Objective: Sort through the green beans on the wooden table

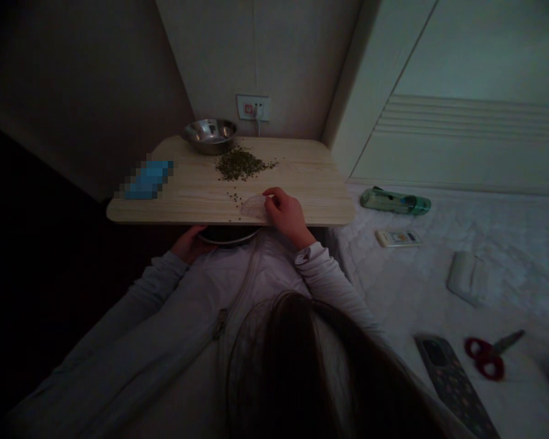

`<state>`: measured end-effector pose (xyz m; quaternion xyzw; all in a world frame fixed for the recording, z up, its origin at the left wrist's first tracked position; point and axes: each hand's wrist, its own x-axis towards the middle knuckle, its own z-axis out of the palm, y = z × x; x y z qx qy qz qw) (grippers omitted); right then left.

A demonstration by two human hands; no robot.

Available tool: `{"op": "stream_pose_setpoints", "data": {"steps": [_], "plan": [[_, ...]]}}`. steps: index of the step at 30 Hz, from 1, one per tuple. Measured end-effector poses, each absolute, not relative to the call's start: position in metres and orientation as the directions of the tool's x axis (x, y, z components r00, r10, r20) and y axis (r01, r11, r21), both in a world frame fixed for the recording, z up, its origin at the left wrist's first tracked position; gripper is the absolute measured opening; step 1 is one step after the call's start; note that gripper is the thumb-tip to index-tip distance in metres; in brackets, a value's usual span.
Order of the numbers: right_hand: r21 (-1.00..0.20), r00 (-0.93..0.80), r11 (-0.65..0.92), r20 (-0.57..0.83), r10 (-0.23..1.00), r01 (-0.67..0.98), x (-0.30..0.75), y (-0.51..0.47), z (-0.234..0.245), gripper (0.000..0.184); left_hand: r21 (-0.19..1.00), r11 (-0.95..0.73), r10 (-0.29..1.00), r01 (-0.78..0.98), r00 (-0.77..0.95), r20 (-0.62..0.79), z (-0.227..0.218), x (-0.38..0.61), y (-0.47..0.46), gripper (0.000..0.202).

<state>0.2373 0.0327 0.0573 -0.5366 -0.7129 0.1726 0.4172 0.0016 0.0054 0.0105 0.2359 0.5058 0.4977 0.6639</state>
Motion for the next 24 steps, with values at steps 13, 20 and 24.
{"op": "stream_pose_setpoints", "data": {"steps": [13, 20, 24], "plan": [[-0.682, -0.077, 0.36, 0.408, 0.91, 0.636, 0.237, 0.0317, 0.0588, 0.027, 0.817, 0.397, 0.898, -0.419, -0.005, -0.439, 0.0118, 0.002, 0.0054, 0.016], [-0.678, -0.073, 0.363, 0.416, 0.906, 0.64, 0.2372, 0.0324, 0.0579, 0.026, 0.82, 0.402, 0.896, -0.406, -0.01, -0.444, 0.0134, 0.0029, 0.0042, 0.02], [-0.687, -0.069, 0.358, 0.41, 0.909, 0.632, 0.2368, 0.0319, 0.0582, 0.026, 0.818, 0.403, 0.899, -0.411, 0.011, -0.437, 0.0128, 0.0026, 0.0048, 0.018]]}}
